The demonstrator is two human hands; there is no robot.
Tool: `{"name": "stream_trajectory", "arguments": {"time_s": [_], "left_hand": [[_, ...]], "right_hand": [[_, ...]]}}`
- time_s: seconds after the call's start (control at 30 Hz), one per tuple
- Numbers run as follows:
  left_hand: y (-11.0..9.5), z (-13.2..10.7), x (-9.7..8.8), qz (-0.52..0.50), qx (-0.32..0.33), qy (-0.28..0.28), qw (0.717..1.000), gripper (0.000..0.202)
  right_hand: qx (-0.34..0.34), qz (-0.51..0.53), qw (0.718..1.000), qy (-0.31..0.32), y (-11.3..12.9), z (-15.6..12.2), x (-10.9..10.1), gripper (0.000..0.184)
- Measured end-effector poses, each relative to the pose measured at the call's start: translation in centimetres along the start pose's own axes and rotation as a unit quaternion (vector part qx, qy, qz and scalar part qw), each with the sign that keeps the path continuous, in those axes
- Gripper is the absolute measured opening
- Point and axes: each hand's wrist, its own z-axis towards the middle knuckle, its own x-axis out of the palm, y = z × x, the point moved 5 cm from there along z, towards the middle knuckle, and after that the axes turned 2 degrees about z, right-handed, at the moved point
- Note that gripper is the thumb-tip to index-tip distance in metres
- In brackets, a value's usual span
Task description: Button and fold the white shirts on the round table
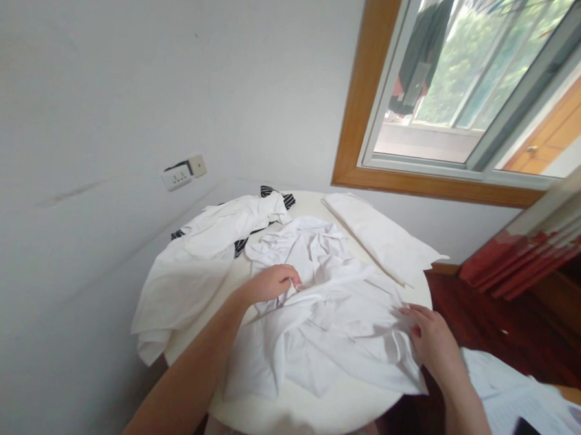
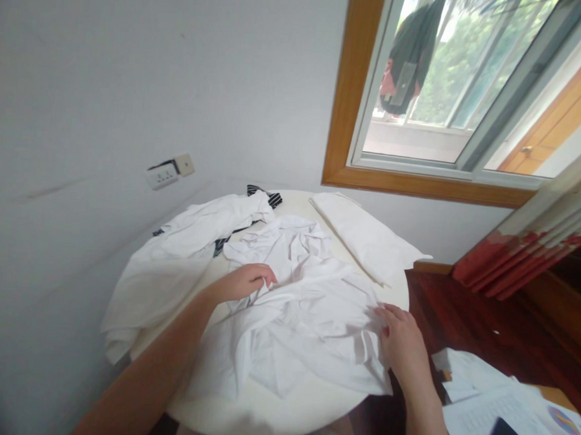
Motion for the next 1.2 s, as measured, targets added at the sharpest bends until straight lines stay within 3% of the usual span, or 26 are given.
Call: {"name": "stream_trajectory", "arguments": {"time_s": [0.1, 0.17, 0.23, 0.3, 0.37, 0.47, 0.53, 0.63, 0.73, 0.83, 0.93, 1.0, 1.1, 1.17, 1.2], "left_hand": [[0.1, 0.4, -0.1, -0.062, 0.026, -0.024, 0.997, 0.025], [0.3, 0.4, -0.5, -0.122, 0.039, -0.033, 0.991, 0.018], [0.7, 0.2, -1.1, -0.166, 0.029, -0.054, 0.984, 0.013], [0.9, 0.2, -1.8, -0.165, 0.014, -0.1, 0.981, 0.012], [0.8, 0.3, -2.1, -0.125, 0.022, -0.157, 0.979, 0.015], [0.0, 0.7, -1.5, -0.04, 0.045, -0.211, 0.976, 0.022], [-0.5, 1.0, -0.5, 0.014, 0.049, -0.2, 0.978, 0.024], [-1.1, 1.2, 0.9, 0.077, 0.056, -0.157, 0.983, 0.03], [-1.4, 1.1, 1.1, 0.108, 0.064, -0.142, 0.982, 0.036], [-1.8, 0.8, 0.0, 0.124, 0.062, -0.159, 0.978, 0.038], [-2.5, 0.1, -2.1, 0.147, 0.05, -0.188, 0.97, 0.035], [-3.2, -0.8, -3.8, 0.17, 0.04, -0.211, 0.962, 0.032], [-4.5, -3.2, -5.6, 0.21, 0.015, -0.239, 0.948, 0.026], [-5.5, -5.0, -5.7, 0.226, -0.013, -0.225, 0.948, 0.022], [-6.0, -5.9, -5.3, 0.228, -0.027, -0.206, 0.951, 0.021]], "right_hand": [[-0.06, 0.027, 0.997, -0.036, 3.9, -0.7, -1.7, 0.038], [-0.147, 0.095, 0.984, 0.022, 7.7, -1.3, -1.8, 0.036], [-0.226, 0.164, 0.954, 0.111, 11.4, -2.1, -1.3, 0.034], [-0.259, 0.195, 0.93, 0.175, 14.0, -2.7, -0.5, 0.03], [-0.263, 0.2, 0.923, 0.195, 15.7, -3.0, 0.3, 0.027], [-0.257, 0.187, 0.929, 0.191, 17.1, -3.0, 1.4, 0.044], [-0.262, 0.179, 0.928, 0.195, 18.1, -3.1, 2.0, 0.05], [-0.283, 0.176, 0.923, 0.193, 19.6, -3.6, 2.8, 0.038], [-0.297, 0.201, 0.915, 0.185, 21.4, -3.9, 3.6, 0.021], [-0.236, 0.295, 0.907, 0.186, 22.8, -3.4, 4.0, 0.025], [-0.157, 0.4, 0.881, 0.2, 23.8, -2.4, 3.6, 0.028], [-0.186, 0.425, 0.851, 0.247, 24.8, -2.2, 2.9, 0.026], [-0.293, 0.397, 0.801, 0.34, 25.6, -2.8, 1.5, 0.021], [-0.322, 0.384, 0.789, 0.355, 24.8, -2.8, 0.3, 0.03], [-0.313, 0.384, 0.797, 0.344, 24.0, -2.5, -0.4, 0.035]]}}
